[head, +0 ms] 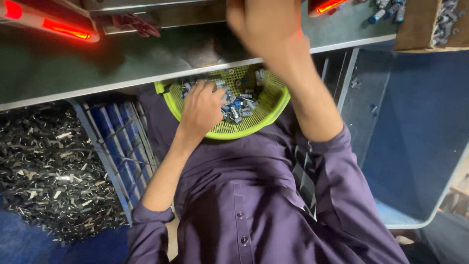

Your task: The person picks small cylindrical parts with blue ends from a green basket, inspects them by hand, and places them into a cardboard box on the workbench. The person occasionally gathers parts in both hands and transfers them to the box.

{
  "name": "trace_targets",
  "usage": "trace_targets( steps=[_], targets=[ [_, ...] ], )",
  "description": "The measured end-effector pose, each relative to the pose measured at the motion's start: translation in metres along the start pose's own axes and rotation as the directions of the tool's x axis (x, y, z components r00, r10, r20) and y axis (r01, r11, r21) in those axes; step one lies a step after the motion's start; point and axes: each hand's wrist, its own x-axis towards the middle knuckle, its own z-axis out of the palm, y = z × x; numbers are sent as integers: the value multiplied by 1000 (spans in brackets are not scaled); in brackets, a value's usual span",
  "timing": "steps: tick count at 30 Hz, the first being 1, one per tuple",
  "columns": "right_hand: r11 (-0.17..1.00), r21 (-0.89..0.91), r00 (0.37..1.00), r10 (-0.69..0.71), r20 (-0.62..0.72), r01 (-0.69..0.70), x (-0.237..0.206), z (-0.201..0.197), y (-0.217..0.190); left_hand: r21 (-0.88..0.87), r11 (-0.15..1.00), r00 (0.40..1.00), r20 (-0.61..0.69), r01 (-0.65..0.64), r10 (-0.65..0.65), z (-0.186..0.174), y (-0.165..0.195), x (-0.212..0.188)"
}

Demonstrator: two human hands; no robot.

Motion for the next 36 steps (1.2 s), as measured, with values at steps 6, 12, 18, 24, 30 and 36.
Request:
trace_targets(
  steps=[6,12,18,24,30,36],
  targets=[
    [854,520,999,-9,51,-19,-74,-14,-62,73,985,987,28,154,-156,-7,0,-6],
    [798,279,771,324,549,-534,-144,37,-76,269,950,976,98,160,-193,-9,-17,-4],
    [721,343,777,430,459,-602,-145,65,-86,359,929,951,248,87,-185,6,-9,7],
    [487,519,712,494,499,-702,-153,66,-83,299,947,973,154,118,-170,-2,-13,-12],
    [-555,626,473,412,779,-548,-169,60,-81,368,908,957,122,201,-261,0,-11,-11],
    [-868,455,554,283,783,-198,-181,51,-83,372,903,931,203,214,-304,-12,0,-16]
  ],
)
